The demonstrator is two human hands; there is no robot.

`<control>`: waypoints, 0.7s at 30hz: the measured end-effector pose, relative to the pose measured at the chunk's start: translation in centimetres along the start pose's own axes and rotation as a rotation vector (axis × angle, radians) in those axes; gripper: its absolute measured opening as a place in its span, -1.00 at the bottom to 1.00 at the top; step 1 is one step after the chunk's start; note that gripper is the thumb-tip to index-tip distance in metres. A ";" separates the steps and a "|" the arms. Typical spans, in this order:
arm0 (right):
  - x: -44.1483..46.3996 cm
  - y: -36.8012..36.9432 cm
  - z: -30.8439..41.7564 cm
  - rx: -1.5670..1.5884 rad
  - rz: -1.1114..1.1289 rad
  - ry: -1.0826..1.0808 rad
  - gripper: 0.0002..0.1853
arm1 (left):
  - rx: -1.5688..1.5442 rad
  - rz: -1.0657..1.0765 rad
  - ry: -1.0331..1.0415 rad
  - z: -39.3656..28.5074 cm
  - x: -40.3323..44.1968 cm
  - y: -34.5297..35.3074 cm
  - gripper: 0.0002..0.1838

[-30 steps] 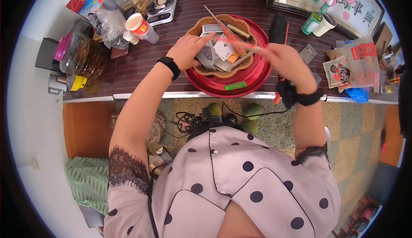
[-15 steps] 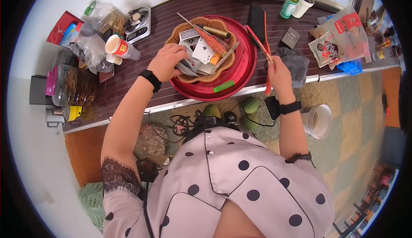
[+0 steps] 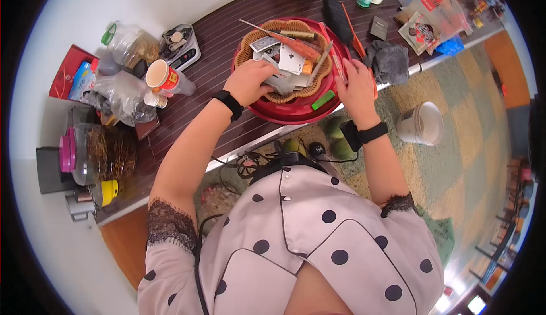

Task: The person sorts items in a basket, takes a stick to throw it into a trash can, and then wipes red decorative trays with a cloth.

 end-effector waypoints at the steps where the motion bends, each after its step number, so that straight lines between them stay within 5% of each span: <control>1: -0.3 -1.0 1.0 -0.016 -0.006 0.016 -0.46 | -0.008 0.004 0.022 0.2 -0.3 0.2 -0.59; 7: -0.2 -0.9 9.1 0.386 0.096 -0.094 -0.43 | -0.113 -0.098 0.021 1.3 -0.1 0.0 -0.43; 12: 1.4 3.3 12.5 0.260 0.292 -0.198 -0.40 | 0.032 -0.032 0.015 1.2 0.3 0.6 -0.17; 21: 1.4 3.0 12.9 0.271 0.350 -0.081 -0.42 | -0.094 -0.081 -0.203 4.3 -2.9 -1.5 -0.11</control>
Point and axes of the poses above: each hand's wrist, its own x-axis towards the middle knuckle, its own y-axis out of the palm, z = x × y, the point moved 7 cm from there along x, towards the middle knuckle, and after that the axes turned 2 degrees about z, right-handed, at the moved point
